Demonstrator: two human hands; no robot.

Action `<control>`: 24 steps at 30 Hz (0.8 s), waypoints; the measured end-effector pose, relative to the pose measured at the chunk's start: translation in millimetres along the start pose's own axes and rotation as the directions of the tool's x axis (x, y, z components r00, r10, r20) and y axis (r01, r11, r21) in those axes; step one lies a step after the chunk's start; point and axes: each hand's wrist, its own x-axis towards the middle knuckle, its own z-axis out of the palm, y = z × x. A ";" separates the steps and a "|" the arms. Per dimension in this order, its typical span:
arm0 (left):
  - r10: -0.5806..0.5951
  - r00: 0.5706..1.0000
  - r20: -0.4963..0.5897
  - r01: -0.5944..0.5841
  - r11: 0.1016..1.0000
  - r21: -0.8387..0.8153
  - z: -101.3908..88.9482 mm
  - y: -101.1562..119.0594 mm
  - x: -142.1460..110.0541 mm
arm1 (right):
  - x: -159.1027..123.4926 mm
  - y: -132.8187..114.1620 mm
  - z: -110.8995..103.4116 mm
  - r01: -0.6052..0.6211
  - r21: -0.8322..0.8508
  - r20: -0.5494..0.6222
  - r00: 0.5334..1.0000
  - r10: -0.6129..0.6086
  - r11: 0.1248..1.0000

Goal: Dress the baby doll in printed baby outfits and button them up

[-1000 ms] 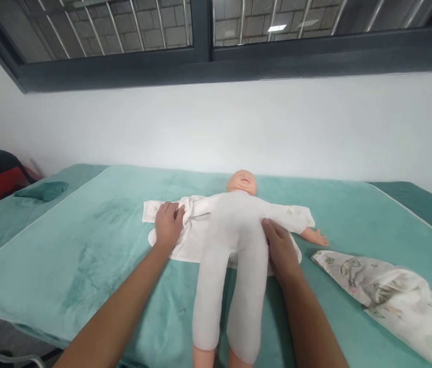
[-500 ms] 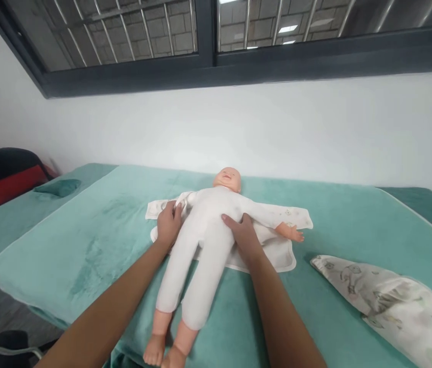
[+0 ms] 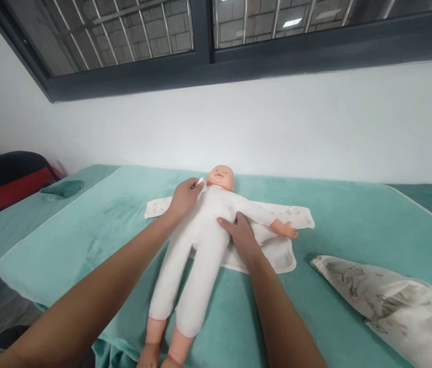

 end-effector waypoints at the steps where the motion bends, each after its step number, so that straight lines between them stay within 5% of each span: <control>1: 0.038 0.997 0.060 -0.040 0.999 0.030 2.3 12.5 -2.8 | -0.1 -0.4 0.3 -0.022 0.061 0.008 1.000 0.021 0.998; 6: 0.077 0.912 0.404 -0.062 0.997 -0.049 1.4 47.8 -34.5 | 0.1 -3.4 2.3 -0.069 0.210 0.004 0.998 0.070 0.975; 12: 0.061 0.997 0.056 -0.052 0.987 -0.154 -36.3 8.9 -78.8 | 3.3 0.9 3.4 -0.133 0.282 -0.047 0.987 0.153 0.950; 18: 0.109 0.972 0.208 -0.102 0.994 -0.041 -64.0 -55.4 -121.2 | 1.5 2.0 3.4 -0.112 0.238 -0.060 0.990 0.129 0.965; 24: 0.072 0.996 0.052 -0.075 0.995 0.063 -56.1 -62.7 -119.5 | -2.7 0.7 3.9 -0.094 0.230 -0.103 0.987 0.120 0.969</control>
